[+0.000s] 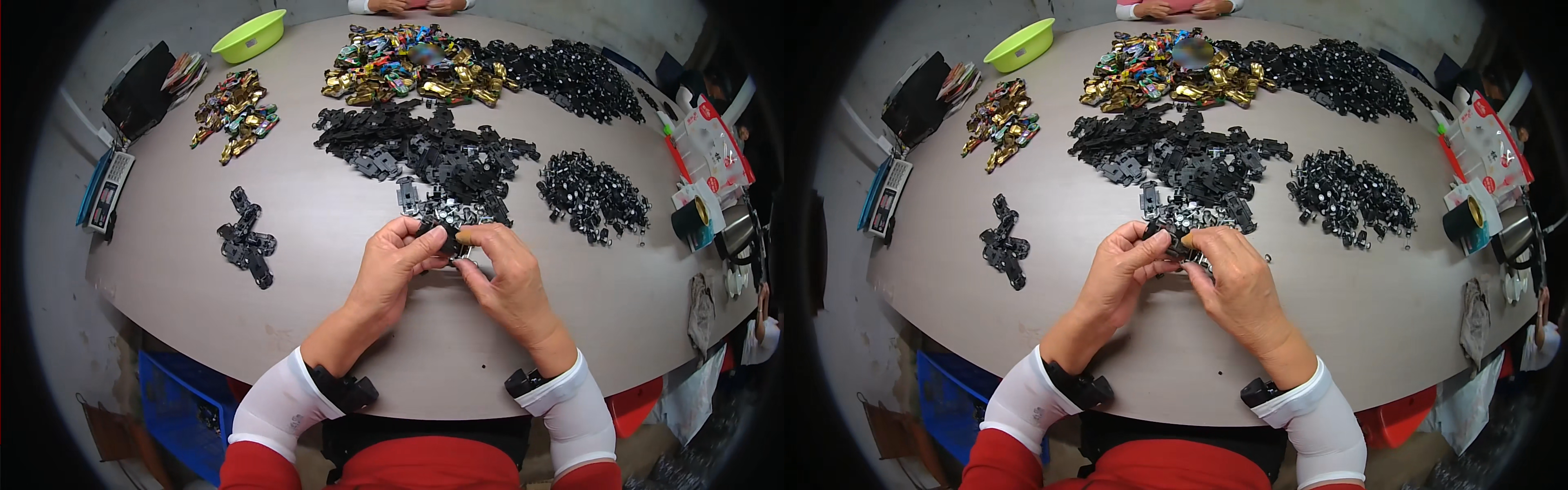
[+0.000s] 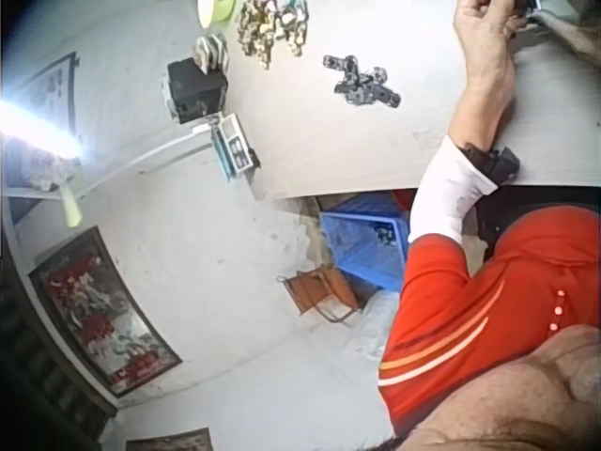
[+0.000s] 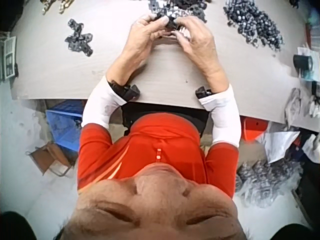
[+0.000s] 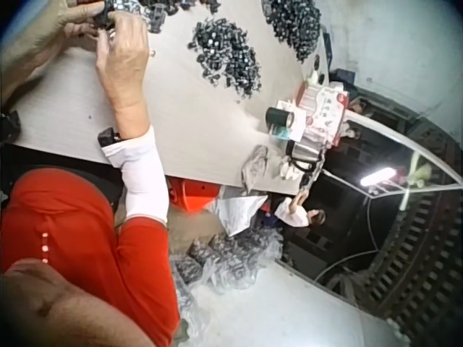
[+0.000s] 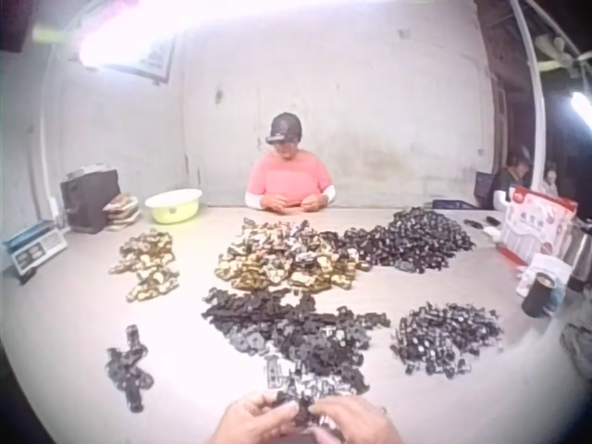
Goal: The person sits at a table and assembles small black plastic components by hand. They pick up individual parts from a large pile, fit them together, and place the finished units into a separate pile. The task involves repetitive manual assembly of small hardware pieces.
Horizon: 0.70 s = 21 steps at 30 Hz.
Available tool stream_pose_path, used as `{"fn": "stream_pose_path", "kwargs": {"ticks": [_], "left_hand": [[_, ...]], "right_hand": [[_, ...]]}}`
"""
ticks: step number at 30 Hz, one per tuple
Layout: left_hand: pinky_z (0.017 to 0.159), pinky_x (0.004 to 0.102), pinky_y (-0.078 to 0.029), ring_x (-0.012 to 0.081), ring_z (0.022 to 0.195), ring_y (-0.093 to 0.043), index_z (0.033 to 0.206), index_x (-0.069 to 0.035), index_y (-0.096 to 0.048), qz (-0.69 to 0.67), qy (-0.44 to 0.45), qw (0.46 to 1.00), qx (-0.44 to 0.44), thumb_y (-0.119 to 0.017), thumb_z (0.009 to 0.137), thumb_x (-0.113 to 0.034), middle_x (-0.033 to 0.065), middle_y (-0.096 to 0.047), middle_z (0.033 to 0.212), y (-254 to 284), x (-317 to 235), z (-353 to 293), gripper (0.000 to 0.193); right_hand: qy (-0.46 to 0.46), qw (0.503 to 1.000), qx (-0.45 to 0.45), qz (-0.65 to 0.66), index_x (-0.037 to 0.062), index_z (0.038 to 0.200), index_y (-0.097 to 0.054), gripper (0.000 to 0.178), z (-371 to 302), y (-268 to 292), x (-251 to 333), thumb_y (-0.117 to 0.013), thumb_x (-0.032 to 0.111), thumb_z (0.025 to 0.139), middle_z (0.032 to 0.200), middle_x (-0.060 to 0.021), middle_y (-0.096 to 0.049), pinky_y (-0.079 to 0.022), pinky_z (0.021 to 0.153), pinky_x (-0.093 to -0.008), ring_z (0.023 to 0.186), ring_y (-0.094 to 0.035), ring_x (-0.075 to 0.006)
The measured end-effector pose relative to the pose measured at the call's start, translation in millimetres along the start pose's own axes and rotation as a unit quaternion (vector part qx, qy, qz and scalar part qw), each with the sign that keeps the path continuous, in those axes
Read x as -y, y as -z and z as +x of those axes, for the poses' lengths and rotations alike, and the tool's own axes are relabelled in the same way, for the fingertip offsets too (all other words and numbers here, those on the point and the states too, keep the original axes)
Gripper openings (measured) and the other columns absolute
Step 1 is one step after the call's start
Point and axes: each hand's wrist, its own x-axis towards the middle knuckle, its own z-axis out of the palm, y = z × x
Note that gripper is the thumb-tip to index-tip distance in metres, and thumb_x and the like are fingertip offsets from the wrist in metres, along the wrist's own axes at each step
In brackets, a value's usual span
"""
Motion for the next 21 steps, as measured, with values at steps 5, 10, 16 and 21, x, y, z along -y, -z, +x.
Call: {"fn": "stream_pose_path", "kwargs": {"ticks": [5,10,16,21], "left_hand": [[0.088,0.0313,-0.051,0.0134,0.09,-0.064,0.1,-0.004,-0.058,-0.029,0.026,0.999,-0.006,-0.065,0.093,-0.013,0.0072,-0.067,0.098,-0.6,-2.0,-1.7,0.014],[0.09,0.0311,-0.05,0.0142,0.09,-0.063,0.1,-0.003,-0.058,-0.052,0.019,0.998,0.009,-0.065,0.093,-0.013,0.0078,-0.067,0.099,-0.2,1.7,-4.2,0.013],[0.091,0.0327,-0.051,0.0161,0.093,-0.064,0.102,-0.003,-0.058,-0.053,0.017,0.998,0.03,-0.064,0.093,-0.012,0.0078,-0.067,0.1,-1.2,3.2,-2.4,0.015],[0.081,0.03,-0.055,0.0142,0.087,-0.067,0.103,-0.004,-0.059,-0.048,-0.009,0.999,0.016,-0.065,0.093,-0.013,0.0068,-0.068,0.094,-6.4,-8.1,-5.1,0.014]], "right_hand": [[-0.031,0.999,0.013,0.035,0.001,0.105,-0.059,0.032,-0.1,-0.2,-1.4,-0.071,-0.001,0.075,0.096,-0.0143,-0.064,-0.052,0.078,-0.0391,0.089,-0.064,-0.032],[-0.027,0.998,-0.015,0.054,0.0016,0.108,-0.059,0.034,-0.3,-2.6,-2.7,-0.071,-0.001,0.076,0.094,-0.0153,-0.064,-0.053,0.074,-0.0392,0.085,-0.064,-0.0336],[-0.012,0.998,-0.035,0.049,0.0031,0.11,-0.059,0.035,-1.0,-2.1,0.5,-0.07,-0.001,0.077,0.096,-0.0158,-0.064,-0.053,0.074,-0.0381,0.086,-0.065,-0.0336],[-0.055,0.992,-0.01,0.109,0.0023,0.104,-0.063,0.027,3.7,2.2,-0.8,-0.072,0.005,0.078,0.097,-0.0147,-0.065,-0.053,0.076,-0.0372,0.087,-0.065,-0.0323]]}}
